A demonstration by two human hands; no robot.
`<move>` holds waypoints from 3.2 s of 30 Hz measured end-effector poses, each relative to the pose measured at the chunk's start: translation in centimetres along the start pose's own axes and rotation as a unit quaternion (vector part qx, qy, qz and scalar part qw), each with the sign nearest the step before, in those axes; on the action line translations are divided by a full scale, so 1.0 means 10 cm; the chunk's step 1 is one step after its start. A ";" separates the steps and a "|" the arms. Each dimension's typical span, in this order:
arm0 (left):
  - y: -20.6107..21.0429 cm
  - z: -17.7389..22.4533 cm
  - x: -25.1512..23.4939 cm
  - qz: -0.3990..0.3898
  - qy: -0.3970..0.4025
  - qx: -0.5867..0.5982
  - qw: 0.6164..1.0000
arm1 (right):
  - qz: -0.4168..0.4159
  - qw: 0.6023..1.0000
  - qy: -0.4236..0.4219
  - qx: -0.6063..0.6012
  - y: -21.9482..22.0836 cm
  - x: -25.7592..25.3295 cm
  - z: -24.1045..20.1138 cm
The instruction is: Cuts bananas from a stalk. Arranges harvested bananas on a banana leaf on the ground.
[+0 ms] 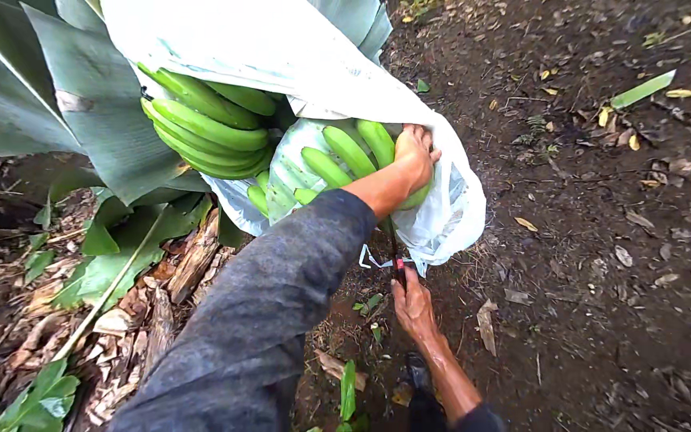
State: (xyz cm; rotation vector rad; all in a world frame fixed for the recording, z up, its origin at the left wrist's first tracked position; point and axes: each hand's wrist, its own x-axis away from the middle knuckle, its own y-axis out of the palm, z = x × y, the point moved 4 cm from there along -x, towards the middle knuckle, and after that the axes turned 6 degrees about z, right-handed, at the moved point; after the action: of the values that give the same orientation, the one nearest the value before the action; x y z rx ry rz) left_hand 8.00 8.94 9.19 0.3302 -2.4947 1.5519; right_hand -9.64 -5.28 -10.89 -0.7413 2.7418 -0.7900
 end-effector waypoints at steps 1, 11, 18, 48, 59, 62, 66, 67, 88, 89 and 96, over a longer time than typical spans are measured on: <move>0.00 -0.02 -0.05 -0.021 -0.006 -0.009 1.000 | -0.003 1.000 0.003 0.000 -0.01 -0.01 0.00; 0.20 -0.08 -0.26 0.000 0.115 -0.091 0.989 | -0.019 1.000 -0.019 -0.005 -0.13 -0.15 0.09; 0.24 0.00 -0.28 -0.047 0.105 -0.101 0.988 | -0.094 0.995 0.025 0.034 -0.01 -0.38 0.06; 0.61 0.07 -0.28 -0.077 0.166 -0.127 0.975 | -0.127 0.992 -0.001 0.006 -0.03 -0.32 0.21; 0.64 0.15 -0.23 -0.103 0.207 -0.157 0.960 | -0.239 0.970 0.050 0.003 0.13 -0.69 0.10; 0.71 0.11 -0.24 -0.086 0.235 -0.158 0.955 | -0.262 0.962 0.069 0.011 0.32 -0.69 0.14; 0.82 0.09 -0.26 -0.073 0.247 -0.164 0.952 | -0.262 0.960 0.094 0.026 0.46 -0.64 0.09; 0.86 0.11 -0.26 -0.076 0.246 -0.167 0.952 | -0.263 0.959 0.097 0.037 0.46 -0.62 0.07; 0.93 0.36 0.25 -0.037 0.269 -0.158 0.949 | -0.180 0.976 0.112 -0.040 0.06 1.07 0.25; 0.93 0.39 0.24 -0.031 0.271 -0.165 0.948 | -0.170 0.979 0.104 -0.045 0.08 0.94 0.18; 0.88 0.39 0.08 -0.023 0.249 -0.196 0.948 | -0.182 0.977 0.103 -0.048 0.36 0.33 0.08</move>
State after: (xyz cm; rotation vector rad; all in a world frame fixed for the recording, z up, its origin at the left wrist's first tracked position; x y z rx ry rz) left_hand 4.55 9.12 0.19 -0.0602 -2.2838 0.9326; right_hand -13.71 -4.75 -13.63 -1.2773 2.8818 -0.8476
